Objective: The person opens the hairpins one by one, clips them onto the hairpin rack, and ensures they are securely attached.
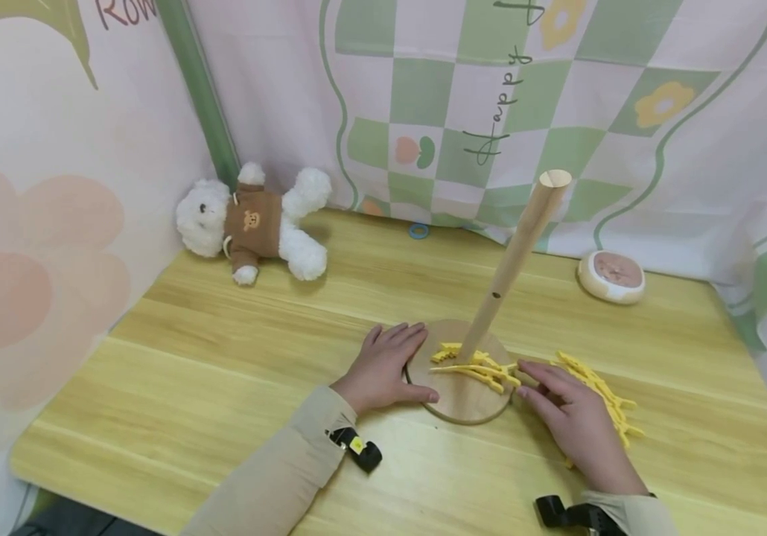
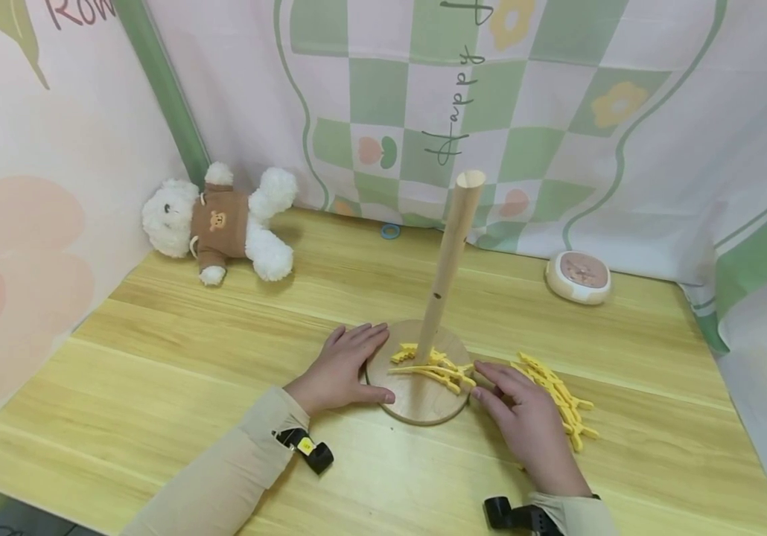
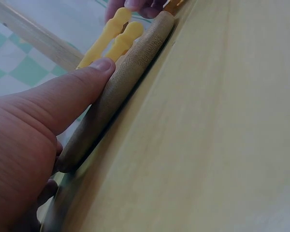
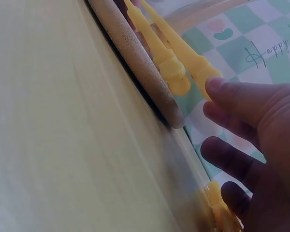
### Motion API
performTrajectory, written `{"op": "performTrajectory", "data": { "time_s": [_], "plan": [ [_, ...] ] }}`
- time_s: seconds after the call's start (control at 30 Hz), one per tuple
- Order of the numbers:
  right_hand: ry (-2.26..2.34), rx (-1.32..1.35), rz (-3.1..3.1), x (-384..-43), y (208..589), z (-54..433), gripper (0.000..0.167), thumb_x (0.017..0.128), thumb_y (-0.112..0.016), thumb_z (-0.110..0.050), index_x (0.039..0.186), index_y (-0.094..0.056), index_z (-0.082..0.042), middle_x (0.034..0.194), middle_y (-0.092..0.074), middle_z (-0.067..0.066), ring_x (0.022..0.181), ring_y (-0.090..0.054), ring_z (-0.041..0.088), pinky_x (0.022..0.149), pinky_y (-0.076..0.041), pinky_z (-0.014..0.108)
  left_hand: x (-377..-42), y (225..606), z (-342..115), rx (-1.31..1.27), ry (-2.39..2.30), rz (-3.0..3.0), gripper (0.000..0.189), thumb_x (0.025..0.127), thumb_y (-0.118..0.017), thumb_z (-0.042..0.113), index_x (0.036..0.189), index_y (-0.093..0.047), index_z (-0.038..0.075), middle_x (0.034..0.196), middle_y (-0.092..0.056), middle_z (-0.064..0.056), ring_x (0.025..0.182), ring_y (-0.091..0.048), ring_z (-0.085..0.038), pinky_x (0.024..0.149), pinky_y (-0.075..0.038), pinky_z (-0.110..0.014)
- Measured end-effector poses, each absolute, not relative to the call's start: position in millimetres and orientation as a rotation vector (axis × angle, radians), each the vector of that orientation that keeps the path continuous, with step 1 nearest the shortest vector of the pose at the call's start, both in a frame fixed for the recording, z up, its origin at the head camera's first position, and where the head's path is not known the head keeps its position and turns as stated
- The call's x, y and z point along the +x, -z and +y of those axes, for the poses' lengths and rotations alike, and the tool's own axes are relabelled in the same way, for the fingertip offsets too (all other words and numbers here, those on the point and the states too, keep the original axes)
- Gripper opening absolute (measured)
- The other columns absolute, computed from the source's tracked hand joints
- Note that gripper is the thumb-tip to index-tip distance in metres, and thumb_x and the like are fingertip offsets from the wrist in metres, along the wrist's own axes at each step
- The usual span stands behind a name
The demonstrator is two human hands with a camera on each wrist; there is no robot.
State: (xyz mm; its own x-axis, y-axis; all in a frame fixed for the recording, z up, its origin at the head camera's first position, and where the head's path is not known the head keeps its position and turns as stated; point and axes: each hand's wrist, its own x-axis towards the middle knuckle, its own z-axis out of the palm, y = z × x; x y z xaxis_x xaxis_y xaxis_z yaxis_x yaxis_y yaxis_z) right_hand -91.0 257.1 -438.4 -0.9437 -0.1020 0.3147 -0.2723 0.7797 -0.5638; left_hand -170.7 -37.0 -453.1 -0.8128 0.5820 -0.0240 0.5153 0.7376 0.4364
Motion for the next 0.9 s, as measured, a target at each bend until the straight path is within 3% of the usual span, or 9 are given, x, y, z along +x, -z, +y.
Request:
{"op": "performTrajectory", "data": {
  "time_s": [0.9],
  "plan": [
    [-0.986, 0.326, -2.674, -94.2, 442.7, 251.2, 0.036, 0.089, -0.077, -0.013, 0.125, -0.072, -0.011, 0.121, -0.072, 0.003, 0.091, -0.064, 0.003, 0.082, -0.043, 0.003, -171.1, 453.1, -35.6, 0.873, -0.626, 2.775, 0.106, 0.080, -0.070, 0.069, 0.160, -0.027, 0.014, 0.166, -0.022, 0.001, 0.153, -0.018, -0.023, 0.124, -0.003, -0.051]
  ]
}}
